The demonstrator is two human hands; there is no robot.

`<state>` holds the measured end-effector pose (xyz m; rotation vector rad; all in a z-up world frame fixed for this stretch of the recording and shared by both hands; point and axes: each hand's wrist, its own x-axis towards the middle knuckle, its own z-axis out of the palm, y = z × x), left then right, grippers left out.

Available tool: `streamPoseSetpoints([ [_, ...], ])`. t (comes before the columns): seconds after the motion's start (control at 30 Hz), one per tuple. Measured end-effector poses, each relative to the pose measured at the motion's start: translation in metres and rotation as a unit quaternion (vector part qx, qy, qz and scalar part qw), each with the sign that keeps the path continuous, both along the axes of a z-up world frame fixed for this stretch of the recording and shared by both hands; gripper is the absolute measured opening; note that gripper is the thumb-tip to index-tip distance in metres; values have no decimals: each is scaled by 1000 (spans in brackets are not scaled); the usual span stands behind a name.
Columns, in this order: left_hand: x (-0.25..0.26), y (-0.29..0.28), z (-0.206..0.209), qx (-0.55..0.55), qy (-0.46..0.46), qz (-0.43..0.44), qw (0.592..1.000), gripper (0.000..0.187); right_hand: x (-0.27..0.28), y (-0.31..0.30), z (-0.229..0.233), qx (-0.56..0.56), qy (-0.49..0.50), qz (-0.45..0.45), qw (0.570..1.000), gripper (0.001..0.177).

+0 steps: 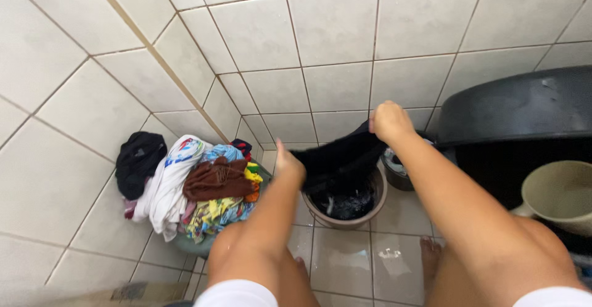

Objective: The person washes items of clothing by hand in buckets of water, scrubbing and wringing them before placing them into other containers.

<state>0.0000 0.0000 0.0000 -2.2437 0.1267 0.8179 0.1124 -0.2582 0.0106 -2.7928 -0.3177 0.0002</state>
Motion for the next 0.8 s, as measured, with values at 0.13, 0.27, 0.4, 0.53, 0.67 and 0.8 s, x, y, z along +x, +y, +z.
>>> streamPoseSetpoints([
  [0.13, 4, 59, 18, 103, -84, 1, 991, 58, -18, -33, -3, -141, -104, -33, 984, 20],
  [0.27, -5, 109, 42, -15, -127, 130, 983, 58, 3, -63, -39, -99, 46, -73, 991, 29],
  [0.4, 17, 87, 6, -254, -159, 130, 945, 36, 26, -6, -88, -1, 23, 90, 996, 48],
  [0.53, 18, -7, -70, -572, -142, 120, 799, 59, 2, 45, -68, 256, 40, 130, 957, 56],
  [0.67, -31, -72, -115, -490, -123, 288, 814, 109, -40, 43, 11, 492, 199, 117, 840, 52],
  [0.8, -47, -68, -132, -518, -189, 343, 761, 88, -54, 21, 51, 565, 145, 86, 808, 49],
])
